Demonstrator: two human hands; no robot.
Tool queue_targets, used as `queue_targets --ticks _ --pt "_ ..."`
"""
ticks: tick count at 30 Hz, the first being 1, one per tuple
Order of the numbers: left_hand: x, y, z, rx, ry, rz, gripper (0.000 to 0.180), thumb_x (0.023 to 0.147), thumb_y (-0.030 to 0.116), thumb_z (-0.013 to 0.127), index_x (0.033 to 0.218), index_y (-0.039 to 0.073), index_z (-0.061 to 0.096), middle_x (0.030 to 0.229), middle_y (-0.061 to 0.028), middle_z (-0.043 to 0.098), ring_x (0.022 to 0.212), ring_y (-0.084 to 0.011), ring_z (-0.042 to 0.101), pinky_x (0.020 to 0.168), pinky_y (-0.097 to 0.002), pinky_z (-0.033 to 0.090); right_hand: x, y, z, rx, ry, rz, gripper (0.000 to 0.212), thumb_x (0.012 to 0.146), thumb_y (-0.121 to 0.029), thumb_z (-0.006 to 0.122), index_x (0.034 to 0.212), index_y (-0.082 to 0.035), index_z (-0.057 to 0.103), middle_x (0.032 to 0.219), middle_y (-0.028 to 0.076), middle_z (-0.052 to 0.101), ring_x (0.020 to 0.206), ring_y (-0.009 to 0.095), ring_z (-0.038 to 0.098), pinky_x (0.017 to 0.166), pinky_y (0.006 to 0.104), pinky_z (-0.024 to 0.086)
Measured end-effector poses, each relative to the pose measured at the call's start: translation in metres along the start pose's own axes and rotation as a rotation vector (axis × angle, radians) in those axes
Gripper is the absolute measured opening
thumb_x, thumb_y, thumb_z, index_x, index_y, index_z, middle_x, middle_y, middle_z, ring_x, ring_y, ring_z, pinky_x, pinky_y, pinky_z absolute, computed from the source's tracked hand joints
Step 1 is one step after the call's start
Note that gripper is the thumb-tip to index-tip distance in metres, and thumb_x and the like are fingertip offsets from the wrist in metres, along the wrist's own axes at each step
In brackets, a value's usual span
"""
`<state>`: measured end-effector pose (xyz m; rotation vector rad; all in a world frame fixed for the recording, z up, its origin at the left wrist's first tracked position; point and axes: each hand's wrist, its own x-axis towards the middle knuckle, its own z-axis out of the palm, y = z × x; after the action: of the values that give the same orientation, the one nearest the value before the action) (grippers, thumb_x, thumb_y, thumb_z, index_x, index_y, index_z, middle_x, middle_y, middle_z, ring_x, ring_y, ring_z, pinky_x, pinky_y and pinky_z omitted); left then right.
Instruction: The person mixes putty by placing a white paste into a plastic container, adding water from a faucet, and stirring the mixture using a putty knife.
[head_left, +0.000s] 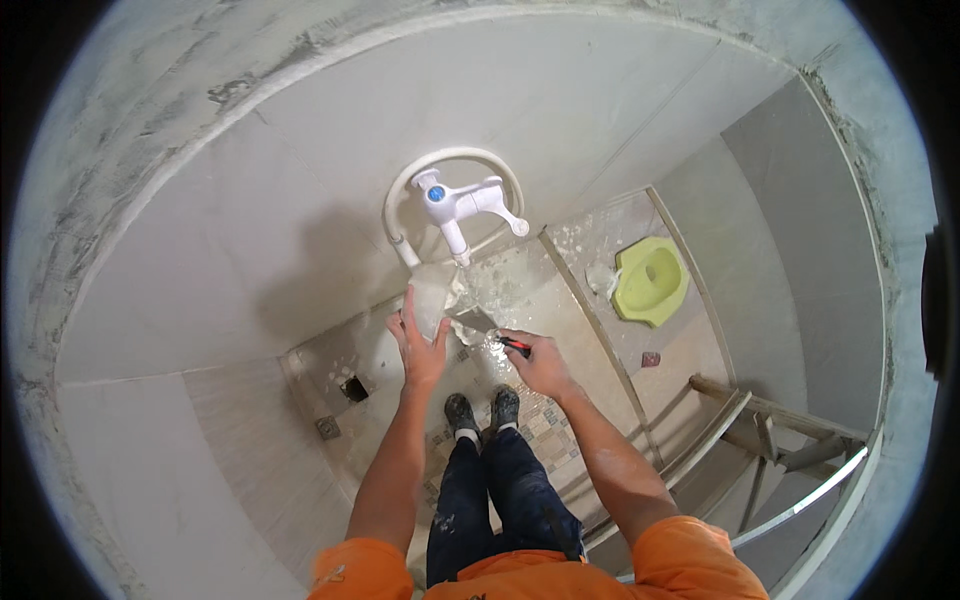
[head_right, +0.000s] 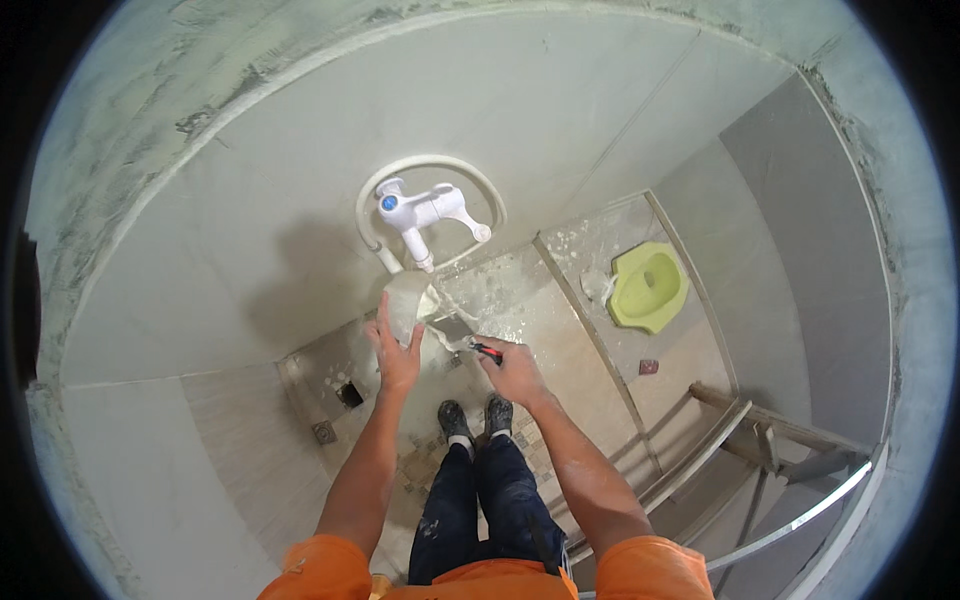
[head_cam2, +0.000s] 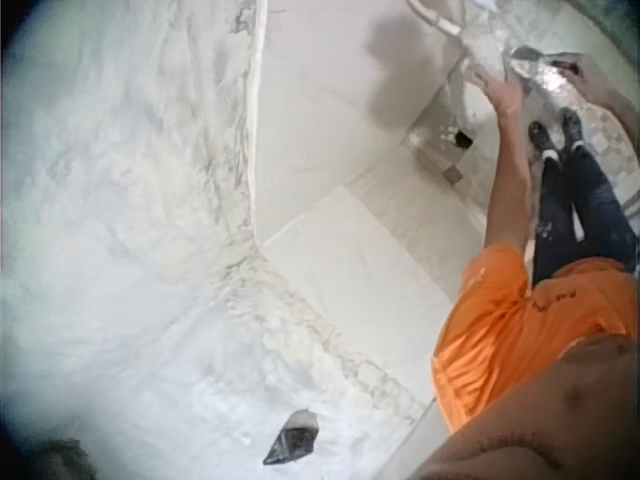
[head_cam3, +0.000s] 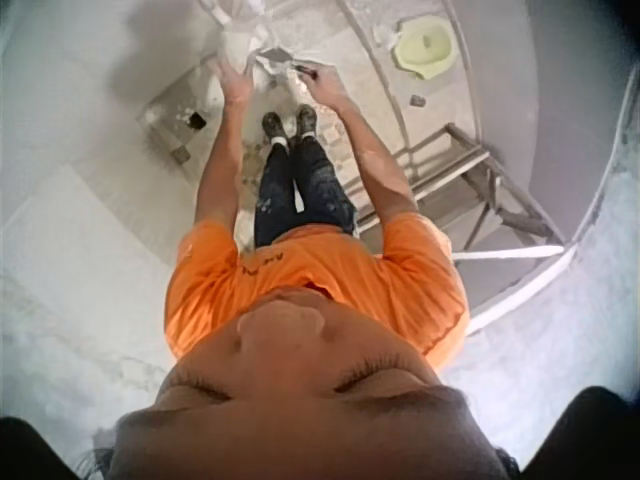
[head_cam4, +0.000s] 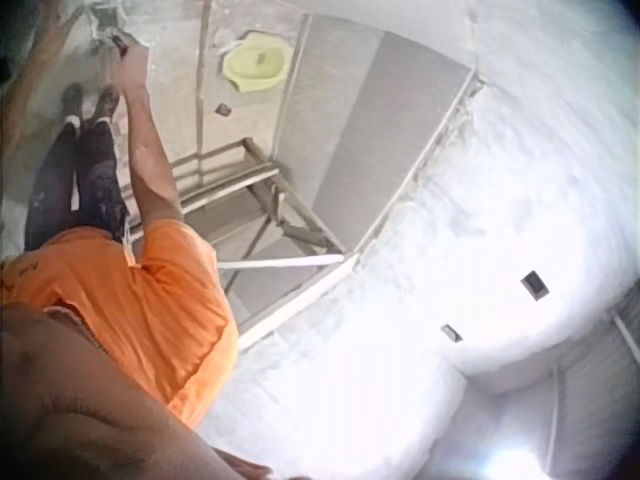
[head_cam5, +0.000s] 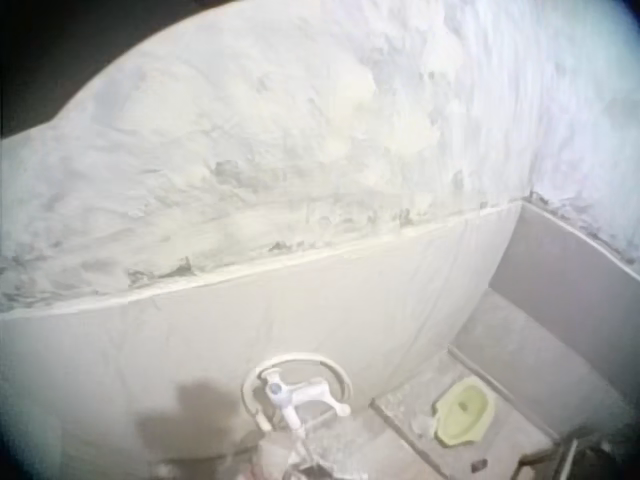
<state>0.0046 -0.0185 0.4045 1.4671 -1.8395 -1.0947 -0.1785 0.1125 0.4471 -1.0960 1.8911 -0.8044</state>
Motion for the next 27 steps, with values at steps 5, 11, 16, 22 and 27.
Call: queue_targets --ticks 5,11,16,22,27 --pt "-0.003 -0.002 0.013 0.096 0.059 0.127 0.094 0.078 0.023 0.087 0.155 0.021 0.034 0.131 -0.0265 0.036 0.123 -0.0429 0.043 0.106 -0.0522 0.039 -0.024 0.019 0.008 0.057 0.122 0.055 0.038 0.09 -0.013 0.065 0.126 -0.005 0.067 0.111 0.025 0.07 0.103 0.038 0.069 0.092 0.0393 0.053" --pt "-0.013 -0.018 0.028 0.219 0.052 0.255 0.096 0.073 0.024 0.09 0.153 0.017 0.038 0.134 -0.0236 0.035 0.123 -0.0414 0.045 0.102 -0.0488 0.046 -0.038 0.031 0.008 0.056 0.199 0.104 0.038 0.089 -0.011 0.066 0.126 -0.002 0.065 0.109 0.026 0.07 0.101 0.038 0.069 0.091 0.04 0.053" --pt "-0.026 0.01 0.044 -0.109 0.092 -0.09 0.089 0.084 0.012 0.081 0.157 0.02 0.031 0.13 -0.0201 0.037 0.122 -0.0359 0.048 0.096 -0.0417 0.051 -0.037 0.035 -0.005 0.031 0.354 -0.097 0.038 0.088 -0.01 0.066 0.124 0.0 0.065 0.11 0.027 0.069 0.104 0.039 0.068 0.093 0.0402 0.052" --pt "-0.04 -0.004 0.061 -0.373 0.108 -0.159 0.07 0.101 0.026 0.06 0.159 0.013 0.023 0.142 -0.0201 0.036 0.126 -0.0313 0.05 0.102 -0.0399 0.049 -0.028 0.013 -0.028 0.053 0.01 0.044 0.039 0.089 -0.014 0.066 0.126 0.0 0.065 0.11 0.027 0.069 0.105 0.041 0.067 0.094 0.0423 0.052" --pt "-0.041 0.02 0.066 -0.637 0.077 -0.119 0.062 0.107 0.031 0.049 0.159 0.009 0.023 0.159 -0.0146 0.03 0.14 -0.0269 0.041 0.115 -0.0388 0.035 -0.023 0.025 -0.012 -0.055 0.062 -0.054 0.039 0.09 -0.015 0.065 0.125 0.001 0.065 0.108 0.029 0.068 0.102 0.043 0.066 0.092 0.0451 0.052"
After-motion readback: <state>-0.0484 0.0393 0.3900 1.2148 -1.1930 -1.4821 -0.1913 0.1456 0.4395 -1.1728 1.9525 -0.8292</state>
